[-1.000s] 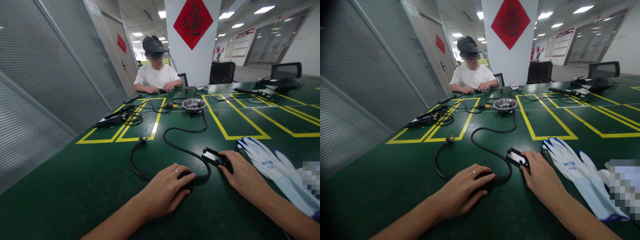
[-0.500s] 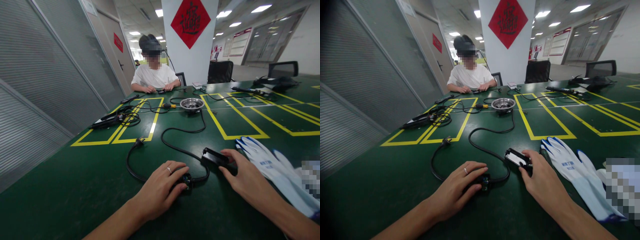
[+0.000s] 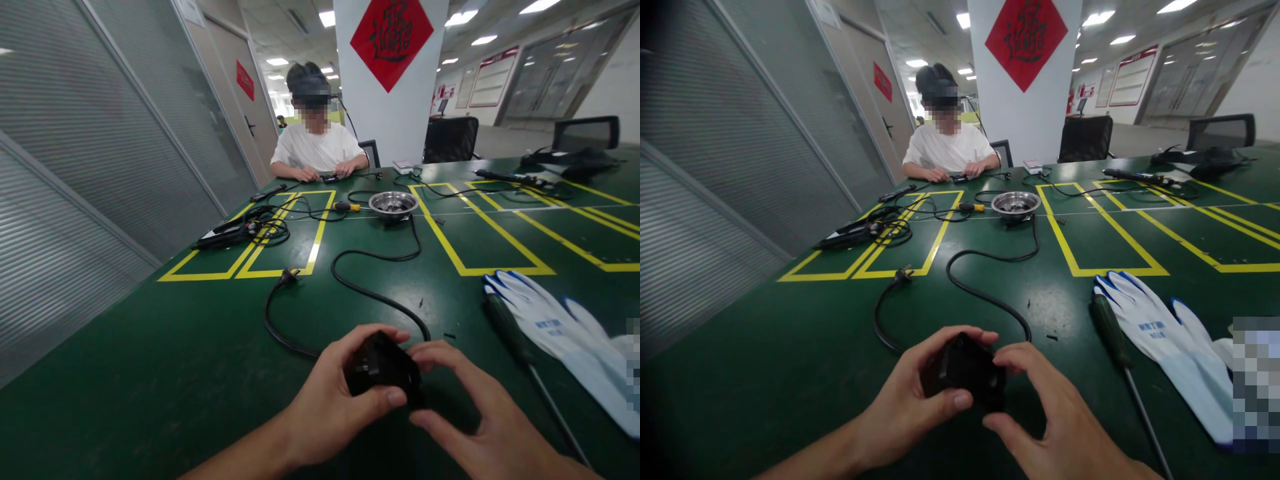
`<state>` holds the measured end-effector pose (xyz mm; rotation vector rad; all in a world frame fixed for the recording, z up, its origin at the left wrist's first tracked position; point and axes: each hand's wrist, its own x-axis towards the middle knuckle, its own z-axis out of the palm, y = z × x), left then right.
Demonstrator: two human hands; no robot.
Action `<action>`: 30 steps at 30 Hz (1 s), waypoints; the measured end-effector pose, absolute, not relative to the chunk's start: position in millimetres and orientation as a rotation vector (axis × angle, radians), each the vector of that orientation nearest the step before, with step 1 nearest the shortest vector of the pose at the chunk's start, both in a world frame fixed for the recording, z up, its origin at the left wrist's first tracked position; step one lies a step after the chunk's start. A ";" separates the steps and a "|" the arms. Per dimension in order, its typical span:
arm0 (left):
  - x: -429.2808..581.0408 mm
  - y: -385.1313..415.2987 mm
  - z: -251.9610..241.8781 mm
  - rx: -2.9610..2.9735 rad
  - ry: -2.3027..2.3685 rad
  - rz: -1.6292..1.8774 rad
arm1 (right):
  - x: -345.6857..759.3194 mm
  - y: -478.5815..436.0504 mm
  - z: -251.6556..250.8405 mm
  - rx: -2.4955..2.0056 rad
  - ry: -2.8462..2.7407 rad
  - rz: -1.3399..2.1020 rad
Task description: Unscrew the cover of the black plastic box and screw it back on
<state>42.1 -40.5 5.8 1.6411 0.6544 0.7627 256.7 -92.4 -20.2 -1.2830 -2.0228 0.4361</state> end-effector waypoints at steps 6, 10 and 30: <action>15.8 -23.8 39.2 2.387 0.802 0.623 | 273.4 -82.5 -16.8 -1.457 -1.814 0.353; 16.6 -15.3 33.9 2.764 0.836 0.275 | 281.3 -74.3 -19.2 -1.497 -1.706 0.337; 42.0 -25.5 -4.0 2.848 0.939 0.137 | 307.5 -57.4 -10.6 -1.850 -1.811 -0.068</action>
